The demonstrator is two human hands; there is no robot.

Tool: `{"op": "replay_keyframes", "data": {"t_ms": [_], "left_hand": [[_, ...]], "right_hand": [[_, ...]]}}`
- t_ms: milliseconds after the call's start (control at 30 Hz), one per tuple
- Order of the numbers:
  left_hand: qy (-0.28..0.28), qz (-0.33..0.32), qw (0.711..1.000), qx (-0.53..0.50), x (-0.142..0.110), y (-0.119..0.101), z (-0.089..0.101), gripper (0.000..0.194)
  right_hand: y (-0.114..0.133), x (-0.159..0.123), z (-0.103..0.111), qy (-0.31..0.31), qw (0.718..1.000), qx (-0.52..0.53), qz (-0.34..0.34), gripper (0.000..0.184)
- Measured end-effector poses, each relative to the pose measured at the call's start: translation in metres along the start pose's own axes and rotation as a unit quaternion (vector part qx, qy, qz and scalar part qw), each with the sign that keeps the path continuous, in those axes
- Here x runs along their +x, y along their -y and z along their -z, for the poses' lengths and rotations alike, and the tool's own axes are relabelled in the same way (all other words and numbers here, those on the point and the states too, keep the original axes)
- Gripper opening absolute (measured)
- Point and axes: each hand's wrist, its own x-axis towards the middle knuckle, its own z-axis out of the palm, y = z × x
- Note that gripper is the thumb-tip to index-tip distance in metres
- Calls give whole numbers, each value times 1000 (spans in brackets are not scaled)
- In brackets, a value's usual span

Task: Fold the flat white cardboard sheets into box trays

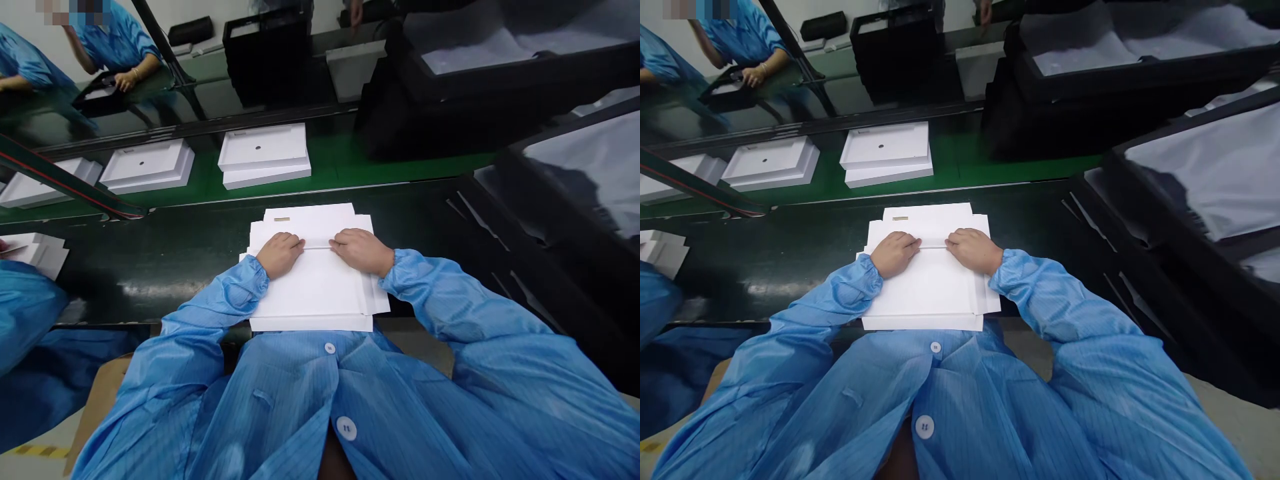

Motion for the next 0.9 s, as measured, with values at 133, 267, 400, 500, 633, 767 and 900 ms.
{"op": "replay_keyframes", "data": {"t_ms": [133,267,400,500,633,767,900], "left_hand": [[-8,-3,1000,6,0,-1,0,38],[-4,-17,1000,20,1,-3,5,40],[8,-22,999,27,3,-3,12,39],[8,-8,1000,24,4,-2,18,38],[5,14,1000,8,3,-3,21,33],[9,23,1000,13,-1,-3,18,35],[-1,23,1000,5,-4,-3,14,35]], "right_hand": [[-3,-1,-5,-5,999,-14,31,47],[-6,-4,-5,-6,998,-25,51,44],[-8,-3,5,9,999,-29,40,40],[-9,-3,16,28,998,-43,27,39],[-15,-9,27,35,999,-26,9,39],[-23,-18,26,43,998,9,-47,37],[-23,-22,21,28,999,7,-46,40]]}}
